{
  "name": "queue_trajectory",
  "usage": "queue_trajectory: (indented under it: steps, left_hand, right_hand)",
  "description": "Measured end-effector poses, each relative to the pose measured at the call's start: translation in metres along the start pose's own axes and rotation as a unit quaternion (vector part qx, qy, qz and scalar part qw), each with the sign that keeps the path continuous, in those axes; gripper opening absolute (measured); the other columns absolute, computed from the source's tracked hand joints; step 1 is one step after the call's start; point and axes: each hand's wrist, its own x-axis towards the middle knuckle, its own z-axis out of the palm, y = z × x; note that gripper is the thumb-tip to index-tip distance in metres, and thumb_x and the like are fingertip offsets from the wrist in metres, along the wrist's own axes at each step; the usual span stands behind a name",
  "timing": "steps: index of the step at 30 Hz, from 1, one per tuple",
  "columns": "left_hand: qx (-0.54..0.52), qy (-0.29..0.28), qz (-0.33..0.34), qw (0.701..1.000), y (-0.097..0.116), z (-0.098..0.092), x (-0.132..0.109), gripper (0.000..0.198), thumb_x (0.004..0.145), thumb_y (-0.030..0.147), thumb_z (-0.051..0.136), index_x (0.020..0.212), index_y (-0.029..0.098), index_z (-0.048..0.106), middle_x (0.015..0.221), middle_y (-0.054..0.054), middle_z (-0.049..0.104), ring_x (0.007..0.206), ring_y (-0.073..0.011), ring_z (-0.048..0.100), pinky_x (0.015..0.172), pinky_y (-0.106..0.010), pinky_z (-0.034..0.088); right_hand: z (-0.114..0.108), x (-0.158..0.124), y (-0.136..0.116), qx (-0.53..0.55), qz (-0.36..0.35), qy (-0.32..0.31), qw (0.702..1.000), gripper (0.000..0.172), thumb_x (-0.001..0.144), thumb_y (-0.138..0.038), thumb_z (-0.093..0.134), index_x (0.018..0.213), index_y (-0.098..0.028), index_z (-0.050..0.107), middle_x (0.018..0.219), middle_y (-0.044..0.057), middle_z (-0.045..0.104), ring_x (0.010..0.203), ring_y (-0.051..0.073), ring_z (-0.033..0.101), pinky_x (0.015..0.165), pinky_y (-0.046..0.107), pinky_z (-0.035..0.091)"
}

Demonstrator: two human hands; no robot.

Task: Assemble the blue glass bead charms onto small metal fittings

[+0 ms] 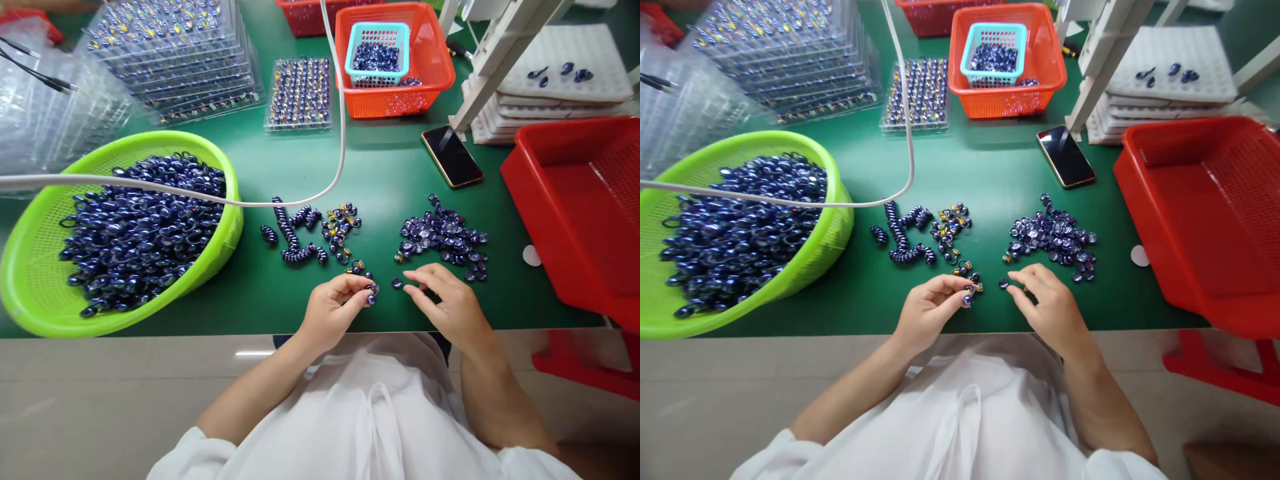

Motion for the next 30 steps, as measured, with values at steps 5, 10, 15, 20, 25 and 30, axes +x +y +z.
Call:
queue_trajectory:
  steps: [5,10,15,20,25,30]
  left_hand:
    - [-0.065,0.013,-0.024,0.998,0.002,0.0,0.001,0.021,0.077,0.03,0.08,0.09,0.013,0.075,0.083,-0.006,0.076,0.07,-0.0129,0.067,0.069,-0.024,0.059]
    - [-0.132,0.006,-0.035,0.991,-0.005,-0.006,0.005,0.025,0.075,0.032,0.083,0.092,0.014,0.076,0.084,-0.007,0.077,0.073,-0.0146,0.068,0.066,-0.025,0.058]
    - [-0.173,-0.004,-0.056,0.983,-0.009,-0.006,0.006,0.026,0.071,0.03,0.086,0.09,0.015,0.078,0.082,-0.004,0.076,0.063,-0.011,0.065,0.065,-0.024,0.055]
    - [-0.211,-0.006,-0.073,0.975,-0.004,-0.003,0.004,0.025,0.065,0.028,0.089,0.085,0.016,0.08,0.074,-0.003,0.075,0.061,-0.0105,0.065,0.065,-0.024,0.054]
    - [-0.201,0.01,-0.064,0.977,-0.004,-0.005,0.002,0.026,0.064,0.03,0.09,0.083,0.016,0.08,0.07,-0.003,0.076,0.061,-0.0115,0.066,0.065,-0.024,0.055]
    - [-0.162,0.029,-0.053,0.985,-0.003,-0.004,-0.002,0.027,0.063,0.033,0.091,0.083,0.017,0.081,0.076,-0.005,0.079,0.068,-0.0163,0.072,0.07,-0.028,0.06]
  right_hand:
    - [0.017,0.006,0.0,-0.087,-0.05,-0.028,0.995,0.017,0.096,-0.022,0.058,0.108,-0.02,0.07,0.1,0.009,0.068,0.092,0.024,0.064,0.082,0.04,0.055]
    - [0.02,0.007,-0.007,-0.029,-0.04,0.027,0.998,0.016,0.099,-0.022,0.053,0.103,-0.02,0.068,0.095,0.008,0.072,0.085,0.022,0.069,0.08,0.037,0.056]
    - [0.02,0.002,-0.034,0.146,0.038,-0.008,0.988,0.016,0.101,-0.025,0.05,0.106,-0.024,0.065,0.079,0.0,0.072,0.07,0.014,0.072,0.067,0.025,0.056]
    - [0.029,-0.003,-0.049,0.236,0.035,-0.02,0.971,0.019,0.099,-0.025,0.055,0.114,-0.027,0.066,0.092,0.001,0.073,0.07,0.013,0.07,0.066,0.025,0.059]
    - [0.04,-0.005,-0.054,0.326,0.098,0.019,0.94,0.022,0.095,-0.027,0.064,0.117,-0.027,0.065,0.094,0.002,0.076,0.067,0.013,0.071,0.064,0.027,0.064]
    - [0.043,0.003,-0.058,0.426,0.126,0.006,0.896,0.018,0.09,-0.03,0.071,0.104,-0.023,0.064,0.092,0.002,0.077,0.071,0.015,0.074,0.066,0.029,0.067]
